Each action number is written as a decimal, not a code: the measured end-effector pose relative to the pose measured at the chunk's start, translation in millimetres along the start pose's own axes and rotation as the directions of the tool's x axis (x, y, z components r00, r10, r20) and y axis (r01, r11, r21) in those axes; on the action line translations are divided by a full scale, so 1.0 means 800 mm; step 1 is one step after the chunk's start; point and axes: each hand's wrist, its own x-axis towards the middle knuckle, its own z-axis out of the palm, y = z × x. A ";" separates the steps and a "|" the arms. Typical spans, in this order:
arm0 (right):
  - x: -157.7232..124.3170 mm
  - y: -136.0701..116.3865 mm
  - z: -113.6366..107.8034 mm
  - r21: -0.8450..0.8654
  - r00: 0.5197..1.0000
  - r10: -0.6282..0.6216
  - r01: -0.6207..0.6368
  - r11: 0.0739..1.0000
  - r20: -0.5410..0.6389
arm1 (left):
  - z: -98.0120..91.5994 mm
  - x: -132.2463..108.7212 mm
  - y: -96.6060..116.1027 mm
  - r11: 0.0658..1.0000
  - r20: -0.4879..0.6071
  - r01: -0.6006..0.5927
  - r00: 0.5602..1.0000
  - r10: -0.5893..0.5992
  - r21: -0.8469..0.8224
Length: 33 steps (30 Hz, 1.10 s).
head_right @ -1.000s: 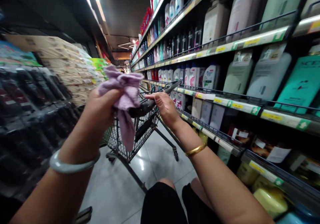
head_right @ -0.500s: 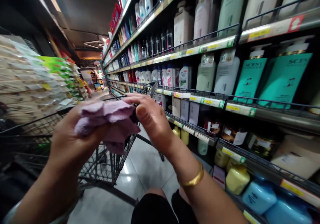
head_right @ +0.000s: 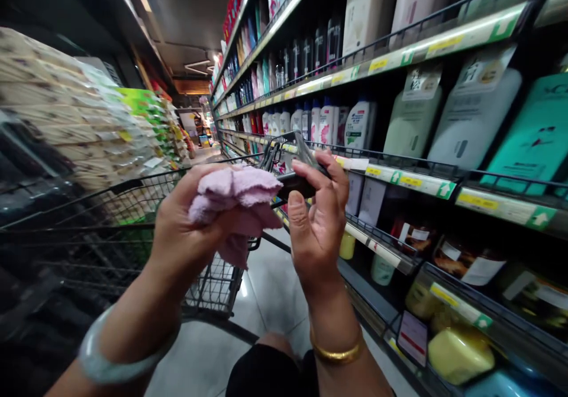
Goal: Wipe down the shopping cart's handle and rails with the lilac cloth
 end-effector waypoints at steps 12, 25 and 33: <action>-0.053 0.001 0.031 0.497 0.773 0.572 -0.623 0.604 0.275 | 0.031 -0.028 0.025 0.987 -0.099 0.101 0.991 -0.089 0.123; -0.049 0.013 0.011 0.613 0.735 0.617 -0.632 0.474 0.281 | 0.071 -0.095 0.016 0.812 0.072 -0.253 0.965 0.254 0.526; -0.056 0.002 0.002 0.609 0.725 0.599 -0.656 0.447 0.341 | 0.070 -0.060 0.044 0.894 -0.172 -0.216 0.938 0.302 0.392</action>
